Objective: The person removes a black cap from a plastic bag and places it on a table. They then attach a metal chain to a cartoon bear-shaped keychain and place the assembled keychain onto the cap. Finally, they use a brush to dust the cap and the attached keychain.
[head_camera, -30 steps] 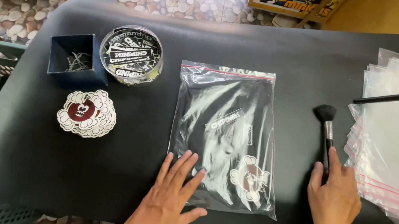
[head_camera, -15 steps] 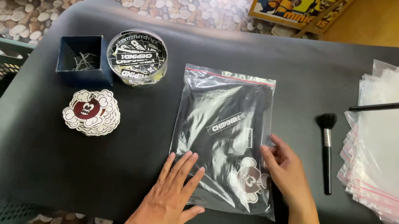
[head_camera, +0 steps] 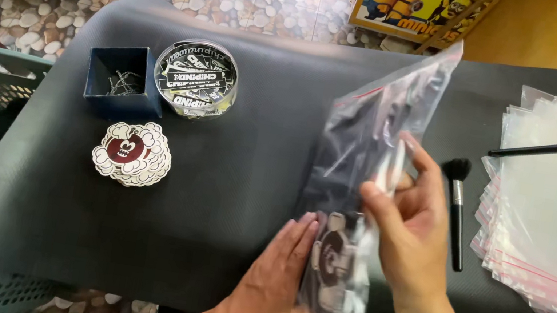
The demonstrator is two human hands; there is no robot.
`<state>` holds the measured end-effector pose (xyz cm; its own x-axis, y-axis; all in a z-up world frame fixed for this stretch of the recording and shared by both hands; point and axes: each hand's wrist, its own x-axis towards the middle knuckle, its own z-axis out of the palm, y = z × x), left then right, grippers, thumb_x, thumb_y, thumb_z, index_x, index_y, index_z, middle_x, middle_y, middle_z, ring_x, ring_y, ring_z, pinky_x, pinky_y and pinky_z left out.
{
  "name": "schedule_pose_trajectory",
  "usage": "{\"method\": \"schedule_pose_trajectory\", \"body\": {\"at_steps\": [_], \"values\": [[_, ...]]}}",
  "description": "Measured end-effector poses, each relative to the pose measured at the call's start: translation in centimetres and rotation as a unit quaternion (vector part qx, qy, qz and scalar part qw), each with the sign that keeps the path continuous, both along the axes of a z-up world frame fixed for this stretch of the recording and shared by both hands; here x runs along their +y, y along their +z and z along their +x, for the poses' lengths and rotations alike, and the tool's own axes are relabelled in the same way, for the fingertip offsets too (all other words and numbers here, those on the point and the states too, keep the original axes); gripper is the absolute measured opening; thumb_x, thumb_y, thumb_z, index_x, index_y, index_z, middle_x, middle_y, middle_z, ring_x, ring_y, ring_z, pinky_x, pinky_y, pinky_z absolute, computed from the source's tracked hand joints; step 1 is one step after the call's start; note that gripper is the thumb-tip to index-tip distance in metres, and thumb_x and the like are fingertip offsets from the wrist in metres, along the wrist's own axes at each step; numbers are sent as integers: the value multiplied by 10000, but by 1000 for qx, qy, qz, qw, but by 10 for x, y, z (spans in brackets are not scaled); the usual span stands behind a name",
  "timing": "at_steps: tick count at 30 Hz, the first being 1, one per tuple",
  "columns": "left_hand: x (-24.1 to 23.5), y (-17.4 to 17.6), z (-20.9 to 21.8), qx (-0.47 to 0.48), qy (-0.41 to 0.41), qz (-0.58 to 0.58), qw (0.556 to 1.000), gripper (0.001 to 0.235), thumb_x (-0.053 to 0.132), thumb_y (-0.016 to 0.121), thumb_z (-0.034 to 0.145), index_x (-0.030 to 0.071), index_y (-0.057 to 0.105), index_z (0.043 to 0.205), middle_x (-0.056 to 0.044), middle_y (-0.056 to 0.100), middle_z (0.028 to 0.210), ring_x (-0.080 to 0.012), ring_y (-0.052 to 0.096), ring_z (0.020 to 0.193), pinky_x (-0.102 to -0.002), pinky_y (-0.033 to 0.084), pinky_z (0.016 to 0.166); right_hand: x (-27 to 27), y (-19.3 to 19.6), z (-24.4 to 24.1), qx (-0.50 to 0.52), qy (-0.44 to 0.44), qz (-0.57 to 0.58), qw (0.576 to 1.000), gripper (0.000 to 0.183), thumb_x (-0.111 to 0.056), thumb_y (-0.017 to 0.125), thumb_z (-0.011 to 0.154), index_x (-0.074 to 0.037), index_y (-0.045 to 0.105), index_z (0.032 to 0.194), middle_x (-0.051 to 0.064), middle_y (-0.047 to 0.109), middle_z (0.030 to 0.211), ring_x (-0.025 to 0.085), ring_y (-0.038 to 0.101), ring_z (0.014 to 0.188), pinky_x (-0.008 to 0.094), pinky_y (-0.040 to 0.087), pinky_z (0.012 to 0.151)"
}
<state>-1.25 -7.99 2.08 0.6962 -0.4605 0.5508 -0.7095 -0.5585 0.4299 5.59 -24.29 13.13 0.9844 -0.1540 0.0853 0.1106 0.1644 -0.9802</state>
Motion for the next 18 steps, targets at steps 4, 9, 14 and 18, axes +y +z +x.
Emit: {"method": "schedule_pose_trajectory", "body": {"at_steps": [4,9,14,18], "values": [[-13,2,6,125,-72,-34,989,715,369,446,1064,-54,196,1583,-269,174,1678,-437,125,1573,-544,45,1292,32,16,9,-105,192,17,976,750,90,588,998,-113,234,1628,38,442,971,96,509,774,228,557,692],[-27,-18,-5,338,14,-353,872,600,339,439,1067,1,338,1552,-183,263,1676,-296,163,1578,-428,43,1278,23,4,10,-30,214,-388,896,578,-289,630,961,-217,466,1510,-21,747,1204,87,706,1006,232,527,534],[4,14,-15,733,-163,-362,552,613,420,485,1012,-39,549,1414,-132,705,1296,-185,687,1173,-291,538,1027,-63,-72,11,-95,-14,-545,833,444,-237,650,997,-60,600,1400,143,683,1219,288,656,1124,420,510,985],[50,74,2,538,-288,-96,787,530,432,496,1031,46,623,1372,-137,698,1287,-234,666,1200,-329,486,987,-146,-133,-2,5,-182,-726,663,490,-281,685,979,-13,653,1389,256,640,1240,481,597,1107,561,470,937]]}}
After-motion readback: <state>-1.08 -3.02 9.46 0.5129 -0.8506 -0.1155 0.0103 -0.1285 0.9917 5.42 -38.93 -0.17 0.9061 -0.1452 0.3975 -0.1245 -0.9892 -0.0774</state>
